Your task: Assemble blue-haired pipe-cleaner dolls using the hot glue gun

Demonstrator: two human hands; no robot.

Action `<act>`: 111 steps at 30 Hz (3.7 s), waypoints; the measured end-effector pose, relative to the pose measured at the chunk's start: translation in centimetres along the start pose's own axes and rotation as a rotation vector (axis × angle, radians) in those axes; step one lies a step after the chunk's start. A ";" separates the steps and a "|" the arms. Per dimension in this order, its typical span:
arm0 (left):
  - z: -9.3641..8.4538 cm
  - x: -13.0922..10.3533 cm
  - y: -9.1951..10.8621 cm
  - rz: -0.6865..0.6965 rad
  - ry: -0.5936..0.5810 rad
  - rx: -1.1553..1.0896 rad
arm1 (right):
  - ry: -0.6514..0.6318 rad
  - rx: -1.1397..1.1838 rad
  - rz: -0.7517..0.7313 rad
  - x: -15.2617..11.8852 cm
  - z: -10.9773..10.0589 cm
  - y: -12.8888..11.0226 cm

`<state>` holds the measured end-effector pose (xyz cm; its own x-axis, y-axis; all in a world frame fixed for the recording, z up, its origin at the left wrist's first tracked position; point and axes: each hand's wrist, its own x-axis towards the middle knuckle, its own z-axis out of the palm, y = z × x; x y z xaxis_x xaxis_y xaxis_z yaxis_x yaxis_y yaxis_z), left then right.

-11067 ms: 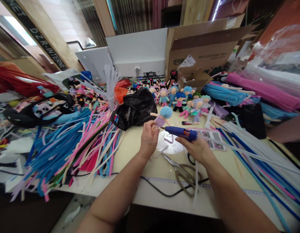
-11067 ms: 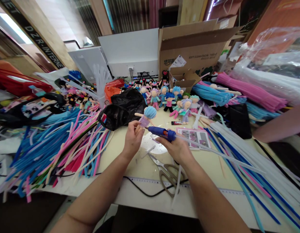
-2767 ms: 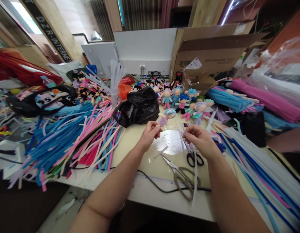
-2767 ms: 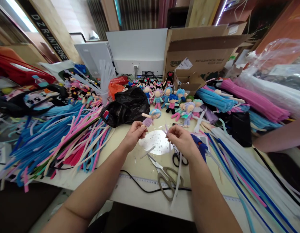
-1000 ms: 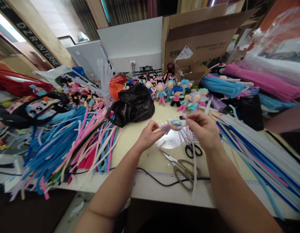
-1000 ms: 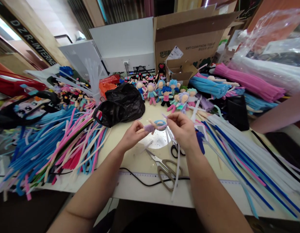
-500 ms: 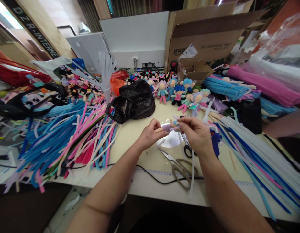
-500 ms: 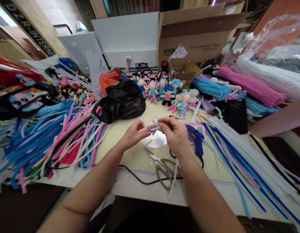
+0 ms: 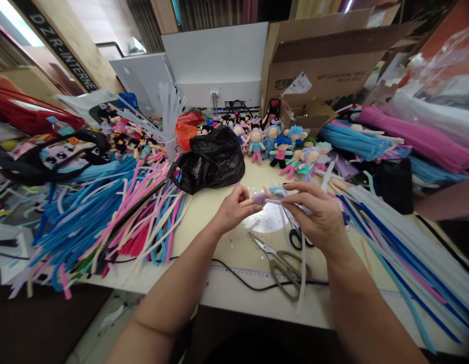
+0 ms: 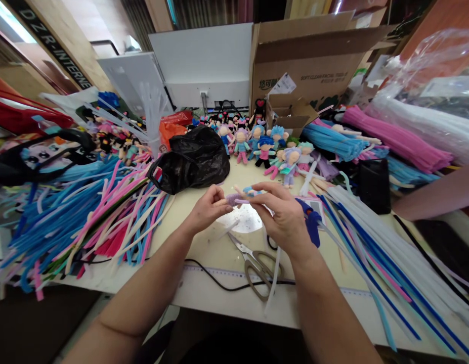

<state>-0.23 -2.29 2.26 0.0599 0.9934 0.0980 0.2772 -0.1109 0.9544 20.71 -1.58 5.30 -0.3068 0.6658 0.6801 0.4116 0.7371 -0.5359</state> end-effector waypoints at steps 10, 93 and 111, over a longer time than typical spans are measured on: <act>-0.1 -0.3 0.0 0.035 -0.077 -0.008 | -0.057 -0.024 -0.087 -0.1 0.9 0.2; 0.3 0.0 -0.2 0.055 -0.055 -0.063 | -0.162 -0.276 -0.053 -0.2 1.4 1.4; 0.9 0.2 -0.4 -0.074 -0.098 -0.200 | -0.274 -0.012 0.066 0.0 1.9 2.6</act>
<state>0.51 -2.08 1.63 0.1415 0.9899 0.0068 0.0889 -0.0195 0.9959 20.14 0.52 2.93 -0.4991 0.7197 0.4826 0.4483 0.6910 -0.5670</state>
